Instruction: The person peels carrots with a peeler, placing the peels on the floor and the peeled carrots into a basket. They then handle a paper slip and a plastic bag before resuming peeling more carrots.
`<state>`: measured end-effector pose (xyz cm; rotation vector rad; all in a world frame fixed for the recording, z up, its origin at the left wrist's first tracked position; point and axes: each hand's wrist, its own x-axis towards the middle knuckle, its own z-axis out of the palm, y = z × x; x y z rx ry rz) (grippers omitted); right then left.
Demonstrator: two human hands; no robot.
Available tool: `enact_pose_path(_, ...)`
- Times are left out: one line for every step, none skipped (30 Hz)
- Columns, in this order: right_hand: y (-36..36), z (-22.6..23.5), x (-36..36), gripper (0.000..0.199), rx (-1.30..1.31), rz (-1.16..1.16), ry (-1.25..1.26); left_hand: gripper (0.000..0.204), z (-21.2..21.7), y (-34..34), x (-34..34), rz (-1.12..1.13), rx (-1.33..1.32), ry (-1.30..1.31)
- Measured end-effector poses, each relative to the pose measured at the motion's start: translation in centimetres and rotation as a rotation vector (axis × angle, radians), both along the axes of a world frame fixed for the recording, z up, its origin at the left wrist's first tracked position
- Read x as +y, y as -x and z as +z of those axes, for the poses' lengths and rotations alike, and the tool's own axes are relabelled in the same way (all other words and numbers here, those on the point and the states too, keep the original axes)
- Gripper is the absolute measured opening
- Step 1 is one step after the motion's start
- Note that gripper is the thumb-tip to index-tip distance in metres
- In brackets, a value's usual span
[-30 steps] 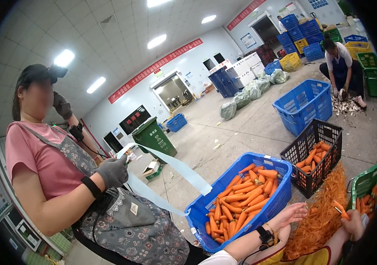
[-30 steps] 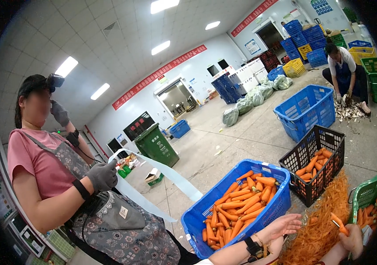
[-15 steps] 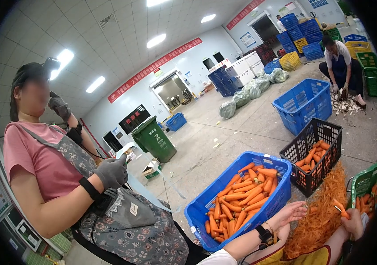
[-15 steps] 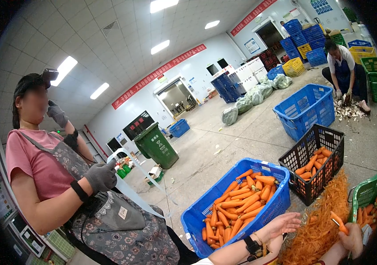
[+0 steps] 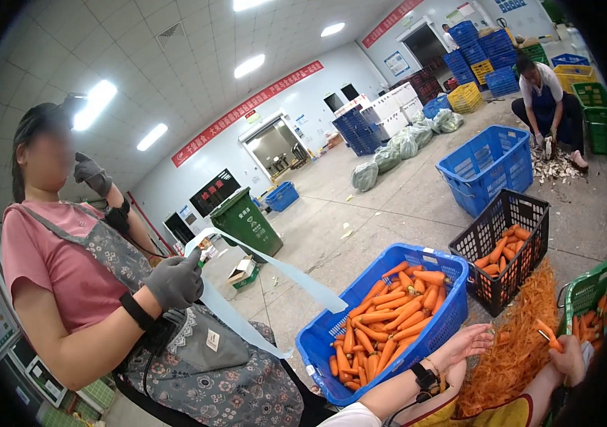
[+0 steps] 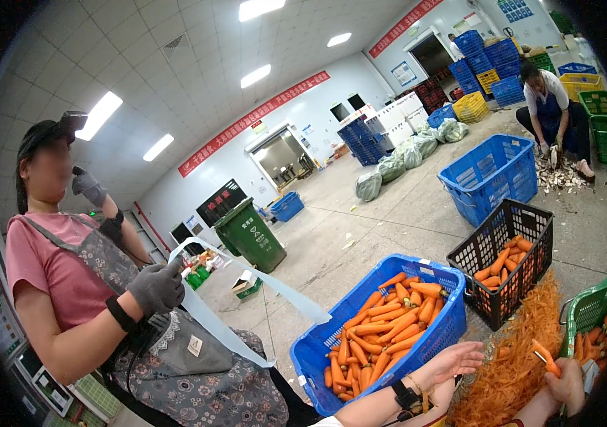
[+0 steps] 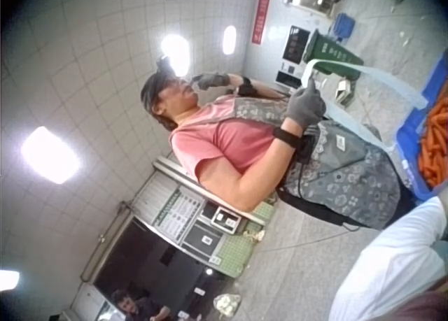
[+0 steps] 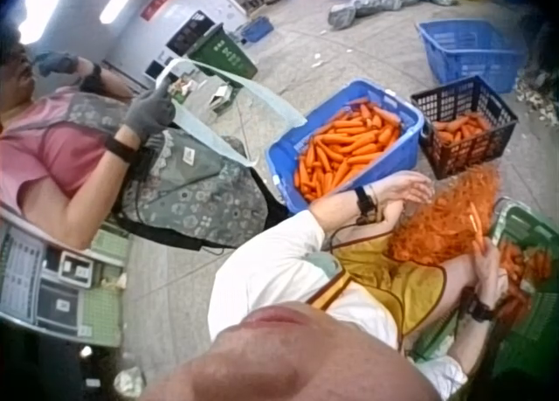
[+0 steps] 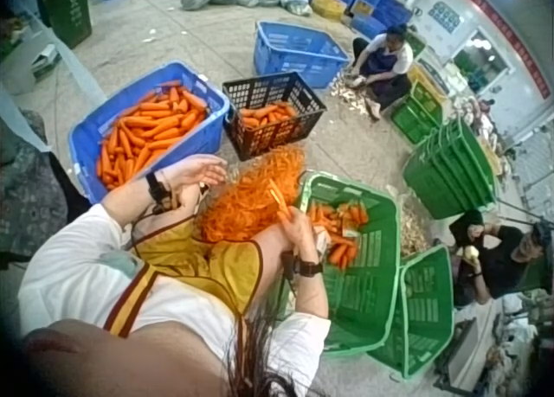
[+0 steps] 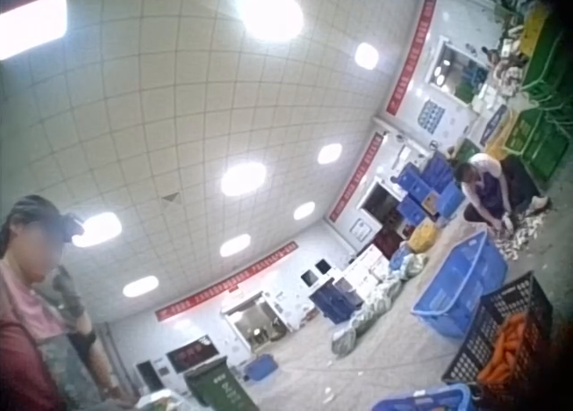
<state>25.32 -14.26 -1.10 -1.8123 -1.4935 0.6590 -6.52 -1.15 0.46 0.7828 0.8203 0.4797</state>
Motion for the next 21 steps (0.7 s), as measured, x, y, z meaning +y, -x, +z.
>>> enact_pose_path(0.1,0.3,-0.1,0.02,-0.002,0.005,-0.016,0.042,0.4,-0.3,-0.1,0.024,0.053,0.028)
enact_pose_path(0.1,0.6,-0.2,0.02,-0.015,0.003,0.023,0.043,1.1,-0.2,0.0,0.0,0.022,0.03)
enact_pose_path(0.2,0.8,-0.1,0.021,-0.086,-0.024,0.08,0.044,1.9,-0.1,0.1,0.001,0.052,0.084)
enact_pose_path(0.2,1.1,-0.3,0.021,-0.065,0.015,0.051,0.043,2.7,-0.1,0.2,-0.008,0.035,0.024)
enact_pose_path(0.3,1.4,-0.2,0.022,-0.053,0.025,0.054,0.043,3.9,0.8,0.4,0.01,0.037,-0.025)
enact_pose_path(0.2,1.7,-0.6,0.022,-0.048,0.068,0.024,0.043,5.1,1.6,0.3,0.026,-0.013,-0.137)
enact_pose_path(0.3,1.9,-0.4,0.021,-0.071,0.082,0.04,0.049,6.6,2.8,0.8,0.023,-0.129,-0.191)
enact_pose_path(0.3,2.2,-0.2,0.021,-0.091,0.063,0.055,0.056,7.8,4.0,0.6,0.051,-0.119,-0.214)
enact_pose_path(0.4,2.4,0.2,0.02,-0.118,0.068,0.094,0.064,9.6,5.4,1.3,0.078,-0.189,-0.333)
enact_pose_path(0.4,2.6,0.1,0.02,-0.078,0.066,0.067,0.067,11.4,6.6,1.1,0.137,-0.105,-0.308)
enact_pose_path(0.4,2.8,0.0,0.02,-0.091,0.063,0.156,0.071,13.1,8.2,0.6,0.189,-0.118,-0.332)
enact_pose_path(0.5,3.0,0.0,0.021,-0.077,0.104,0.118,0.071,15.1,9.6,0.9,0.329,-0.031,-0.38)
enact_pose_path(0.5,3.1,-0.1,0.021,-0.086,0.082,0.1,0.071,16.6,10.9,0.5,0.439,0.039,-0.381)
enact_pose_path(0.6,3.3,0.1,0.021,-0.053,0.114,0.085,0.067,18.4,12.8,0.7,0.545,-0.015,-0.466)
enact_pose_path(0.6,3.4,0.0,0.02,-0.01,0.108,0.068,0.047,20.1,14.7,0.7,0.566,-0.093,-0.604)
enact_pose_path(0.6,3.6,0.2,0.02,-0.029,0.134,0.134,0.043,21.2,16.4,0.9,0.645,-0.167,-0.744)
enact_pose_path(0.6,3.7,0.1,0.021,0.062,0.093,0.213,0.039,21.4,17.8,0.4,0.716,-0.199,-0.928)
enact_pose_path(0.4,3.8,0.1,0.024,-0.073,0.104,0.273,0.04,21.3,18.6,0.7,0.826,-0.122,-0.842)
enact_pose_path(0.4,3.8,-0.1,0.026,-0.062,0.123,0.16,0.041,20.3,19.2,0.2,0.901,-0.09,-0.817)
enact_pose_path(0.2,3.9,-0.2,0.027,-0.033,0.131,0.164,0.042,19.2,19.4,0.0,0.774,-0.073,-0.597)
enact_pose_path(0.2,3.8,-0.4,0.028,0.016,0.143,0.135,0.043,17.9,19.2,0.0,0.703,0.002,-0.343)
